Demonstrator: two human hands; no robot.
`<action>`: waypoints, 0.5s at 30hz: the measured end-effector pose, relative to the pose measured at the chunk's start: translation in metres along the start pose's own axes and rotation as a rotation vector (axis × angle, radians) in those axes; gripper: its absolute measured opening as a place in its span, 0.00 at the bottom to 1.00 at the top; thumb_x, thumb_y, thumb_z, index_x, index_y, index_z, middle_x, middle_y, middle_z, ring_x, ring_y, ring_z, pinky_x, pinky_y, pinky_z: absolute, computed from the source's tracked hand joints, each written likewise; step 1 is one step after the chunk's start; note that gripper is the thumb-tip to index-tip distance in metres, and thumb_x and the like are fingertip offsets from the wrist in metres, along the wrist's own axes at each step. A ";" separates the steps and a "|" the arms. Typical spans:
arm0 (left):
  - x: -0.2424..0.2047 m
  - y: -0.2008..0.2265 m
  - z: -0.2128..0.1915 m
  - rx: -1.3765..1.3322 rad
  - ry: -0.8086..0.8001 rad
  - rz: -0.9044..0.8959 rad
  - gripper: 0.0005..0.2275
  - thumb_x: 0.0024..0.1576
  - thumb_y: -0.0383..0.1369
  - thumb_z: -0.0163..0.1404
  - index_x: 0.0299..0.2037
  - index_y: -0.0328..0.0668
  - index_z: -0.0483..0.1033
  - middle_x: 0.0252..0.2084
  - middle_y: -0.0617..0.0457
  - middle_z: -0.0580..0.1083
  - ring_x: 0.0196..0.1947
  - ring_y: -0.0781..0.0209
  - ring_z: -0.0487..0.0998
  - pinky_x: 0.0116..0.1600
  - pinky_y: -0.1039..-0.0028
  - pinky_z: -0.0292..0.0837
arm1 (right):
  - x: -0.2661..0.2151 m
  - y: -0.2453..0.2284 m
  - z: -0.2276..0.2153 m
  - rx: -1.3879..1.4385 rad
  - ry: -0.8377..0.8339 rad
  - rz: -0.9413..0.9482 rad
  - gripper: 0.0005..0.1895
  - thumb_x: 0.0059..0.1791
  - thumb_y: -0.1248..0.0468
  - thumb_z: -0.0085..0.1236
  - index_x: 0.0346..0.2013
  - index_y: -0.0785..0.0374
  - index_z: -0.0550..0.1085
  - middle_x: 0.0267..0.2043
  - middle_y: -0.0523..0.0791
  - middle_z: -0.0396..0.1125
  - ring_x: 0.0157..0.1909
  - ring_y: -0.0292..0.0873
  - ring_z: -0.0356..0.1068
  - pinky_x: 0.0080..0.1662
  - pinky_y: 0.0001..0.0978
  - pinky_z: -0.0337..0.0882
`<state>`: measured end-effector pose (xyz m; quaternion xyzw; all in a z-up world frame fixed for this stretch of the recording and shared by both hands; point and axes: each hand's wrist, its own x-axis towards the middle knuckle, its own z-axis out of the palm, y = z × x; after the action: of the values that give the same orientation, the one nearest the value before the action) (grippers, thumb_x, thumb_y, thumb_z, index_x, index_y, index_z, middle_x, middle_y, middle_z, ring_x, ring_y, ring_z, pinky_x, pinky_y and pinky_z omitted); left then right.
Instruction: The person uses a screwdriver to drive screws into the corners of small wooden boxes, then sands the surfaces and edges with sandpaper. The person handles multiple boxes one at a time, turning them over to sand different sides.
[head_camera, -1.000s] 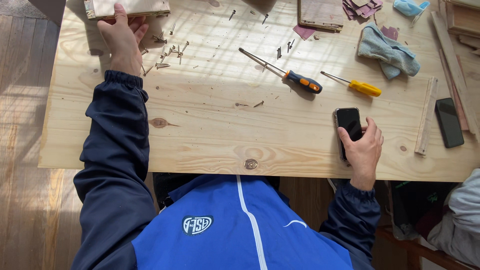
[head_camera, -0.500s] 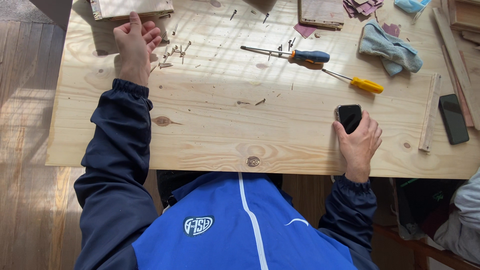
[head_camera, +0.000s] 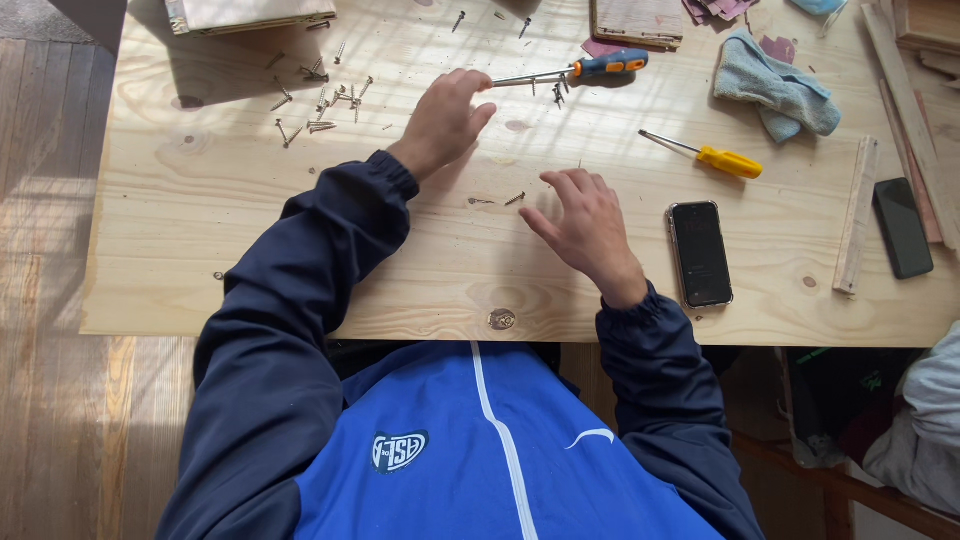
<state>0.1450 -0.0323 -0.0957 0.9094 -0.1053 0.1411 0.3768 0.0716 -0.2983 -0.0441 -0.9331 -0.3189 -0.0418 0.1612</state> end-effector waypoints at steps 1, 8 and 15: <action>0.011 -0.004 0.016 -0.004 -0.006 0.006 0.12 0.62 0.32 0.53 0.52 0.33 0.74 0.49 0.41 0.77 0.48 0.44 0.76 0.52 0.58 0.70 | 0.010 -0.001 0.006 -0.002 0.001 0.009 0.27 0.52 0.42 0.59 0.57 0.56 0.73 0.53 0.47 0.70 0.52 0.55 0.68 0.51 0.50 0.67; 0.074 -0.006 0.079 0.289 -0.100 0.081 0.14 0.60 0.40 0.54 0.52 0.46 0.74 0.52 0.48 0.73 0.50 0.46 0.69 0.53 0.56 0.62 | 0.046 0.007 0.034 0.062 0.077 -0.018 0.20 0.52 0.48 0.58 0.50 0.60 0.76 0.45 0.47 0.70 0.47 0.53 0.68 0.48 0.47 0.68; 0.115 0.063 0.020 0.362 -0.737 -0.273 0.41 0.37 0.23 0.73 0.64 0.52 0.69 0.62 0.52 0.67 0.60 0.47 0.64 0.65 0.58 0.58 | 0.042 0.020 0.032 0.161 0.129 -0.015 0.19 0.51 0.51 0.61 0.50 0.60 0.77 0.45 0.46 0.70 0.46 0.51 0.68 0.49 0.45 0.68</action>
<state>0.2372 -0.1005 -0.0295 0.9560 -0.0850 -0.2283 0.1635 0.1165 -0.2785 -0.0727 -0.9101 -0.3173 -0.0771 0.2552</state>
